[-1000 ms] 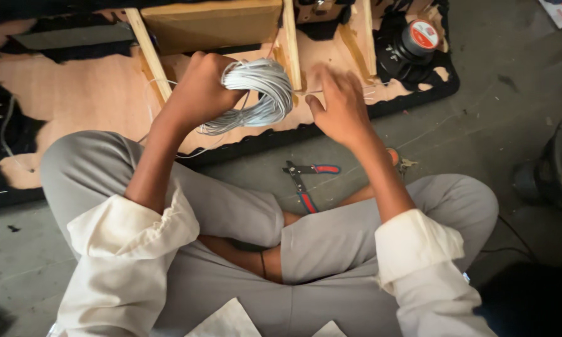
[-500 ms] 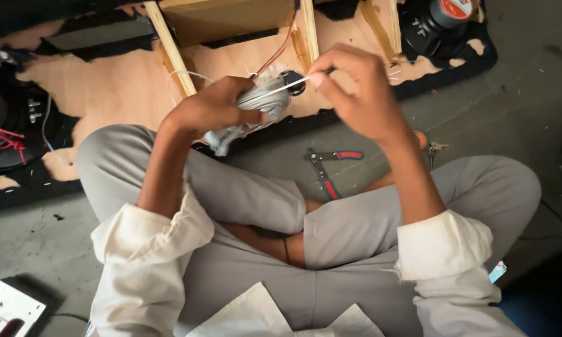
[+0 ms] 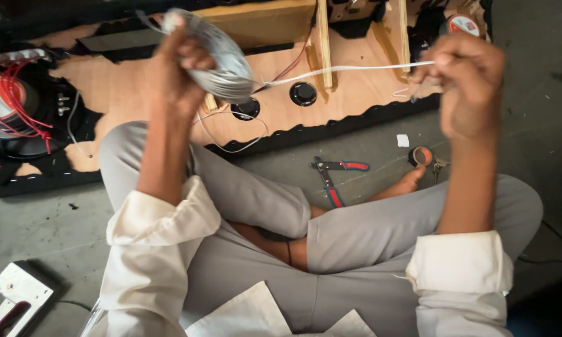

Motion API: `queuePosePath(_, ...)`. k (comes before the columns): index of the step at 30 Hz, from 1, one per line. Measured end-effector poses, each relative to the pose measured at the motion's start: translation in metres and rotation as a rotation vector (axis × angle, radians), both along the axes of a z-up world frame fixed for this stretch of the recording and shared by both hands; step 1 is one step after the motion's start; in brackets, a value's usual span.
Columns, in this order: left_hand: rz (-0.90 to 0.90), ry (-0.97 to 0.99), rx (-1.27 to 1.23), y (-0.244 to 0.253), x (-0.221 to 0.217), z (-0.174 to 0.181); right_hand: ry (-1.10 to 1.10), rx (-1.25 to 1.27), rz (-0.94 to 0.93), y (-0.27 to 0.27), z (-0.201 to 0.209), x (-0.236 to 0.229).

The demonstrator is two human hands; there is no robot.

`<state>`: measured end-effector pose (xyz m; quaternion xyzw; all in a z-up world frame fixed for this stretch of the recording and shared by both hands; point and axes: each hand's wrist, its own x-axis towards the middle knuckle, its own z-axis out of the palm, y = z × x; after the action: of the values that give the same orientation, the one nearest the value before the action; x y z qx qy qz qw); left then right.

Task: The person sits on the floor and connects white speaker wires to terminals on a wooden speaker enclosure. They twist the wire ends, insert them into the terminals, and secure the connections using electrical tape. The person then uses pliers to cut and strip the wire ends.

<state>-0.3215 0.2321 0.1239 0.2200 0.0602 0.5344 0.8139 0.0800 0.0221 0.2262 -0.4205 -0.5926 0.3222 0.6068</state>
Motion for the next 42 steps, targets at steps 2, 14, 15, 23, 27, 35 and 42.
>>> queuePosePath(2, -0.015, -0.026, 0.04, 0.003, -0.038, 0.011, 0.004, -0.013, -0.065, -0.002, -0.007, 0.015)
queuePosePath(14, 0.112, 0.121, 0.272, -0.103, -0.11, 0.091, -0.232, -0.093, -0.442, 0.026, -0.08, 0.044)
queuePosePath(15, 0.15, 0.135, 0.241, -0.108, -0.107, 0.094, -0.308, -0.1, -0.481, 0.027, -0.081, 0.041)
queuePosePath(23, -0.009, 0.155, 0.26, -0.163, -0.06, 0.102, -0.98, 0.014, -0.442, -0.014, -0.067, -0.083)
queuePosePath(27, -0.179, 0.107, 0.233, -0.196, -0.032, 0.114, -0.674, -0.033, -0.202, -0.046, -0.035, -0.148)
queuePosePath(35, -0.557, -0.134, 0.173, -0.225, -0.008, 0.139, -0.314, 0.12, 0.187, -0.089, 0.04, -0.171)
queuePosePath(42, -0.52, -0.003, 0.279, -0.226, 0.001, 0.16, -0.095, -0.062, 0.079, -0.099, 0.059, -0.165)
